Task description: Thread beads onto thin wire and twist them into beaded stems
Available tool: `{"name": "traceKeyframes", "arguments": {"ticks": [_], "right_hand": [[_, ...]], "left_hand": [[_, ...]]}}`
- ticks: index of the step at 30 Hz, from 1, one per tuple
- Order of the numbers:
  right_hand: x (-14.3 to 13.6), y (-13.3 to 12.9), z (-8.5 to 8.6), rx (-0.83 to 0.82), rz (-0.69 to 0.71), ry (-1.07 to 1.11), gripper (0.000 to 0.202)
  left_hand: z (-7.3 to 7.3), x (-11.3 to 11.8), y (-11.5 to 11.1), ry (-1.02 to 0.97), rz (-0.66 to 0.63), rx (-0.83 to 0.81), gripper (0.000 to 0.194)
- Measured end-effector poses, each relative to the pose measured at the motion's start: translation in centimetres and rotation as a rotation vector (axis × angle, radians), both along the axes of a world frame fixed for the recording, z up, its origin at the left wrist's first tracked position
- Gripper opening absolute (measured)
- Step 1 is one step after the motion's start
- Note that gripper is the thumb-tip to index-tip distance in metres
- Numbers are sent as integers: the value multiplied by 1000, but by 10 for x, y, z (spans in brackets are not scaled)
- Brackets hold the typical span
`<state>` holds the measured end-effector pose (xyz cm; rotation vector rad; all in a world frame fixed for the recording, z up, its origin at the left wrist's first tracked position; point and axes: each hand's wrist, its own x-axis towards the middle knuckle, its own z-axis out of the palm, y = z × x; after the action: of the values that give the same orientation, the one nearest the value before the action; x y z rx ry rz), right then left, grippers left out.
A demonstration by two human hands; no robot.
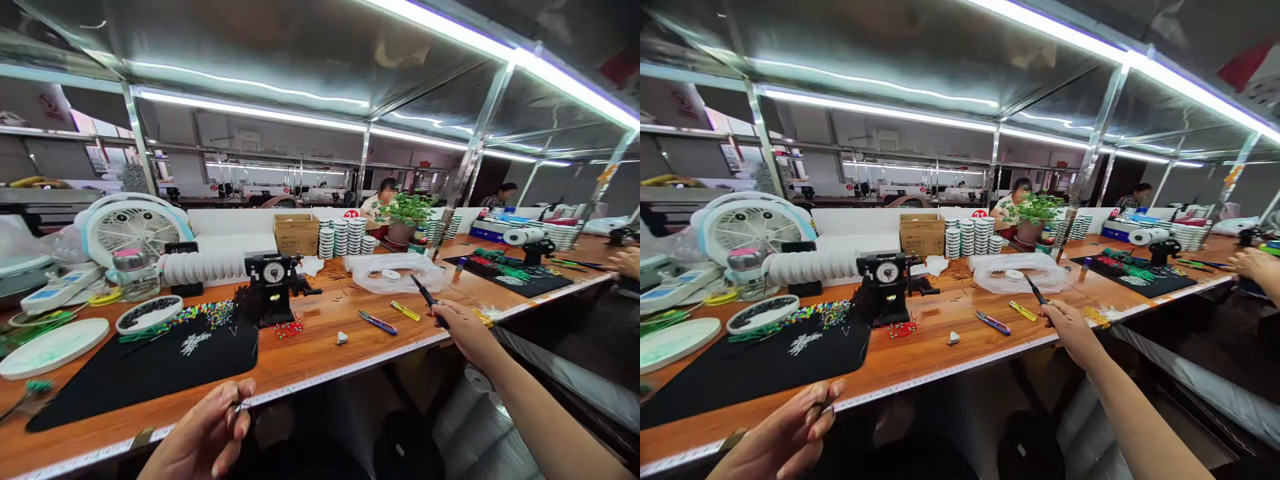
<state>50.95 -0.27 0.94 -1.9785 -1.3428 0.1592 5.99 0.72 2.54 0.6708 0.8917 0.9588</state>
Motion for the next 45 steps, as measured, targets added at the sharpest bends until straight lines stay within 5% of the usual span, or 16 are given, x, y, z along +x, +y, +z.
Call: {"name": "traceKeyframes", "arguments": {"ticks": [3, 7, 13, 18, 26, 38, 45], "right_hand": [[-56, -21, 3, 199, 224, 599, 27], [-141, -41, 1, 7, 509, 865, 26], [-217, -41, 7, -122, 984, 749, 35], [-255, -30, -6, -71, 1079, 621, 45], [-279, -26, -15, -118, 960, 649, 48], [-283, -24, -16, -82, 969, 617, 31], [-267, -27, -5, -39, 1096, 385, 32]], "left_hand": [[6, 5, -3, -23, 109, 5, 21], [5, 5, -4, -106, 136, -49, 4], [0, 1, 1, -183, 161, -56, 13], [-5, -1, 1, -209, 78, 55, 12], [-7, -4, -1, -157, 19, 163, 11], [-7, -2, -2, -118, 37, 115, 18], [-8, -18, -3, 250, -42, 410, 21]]}}
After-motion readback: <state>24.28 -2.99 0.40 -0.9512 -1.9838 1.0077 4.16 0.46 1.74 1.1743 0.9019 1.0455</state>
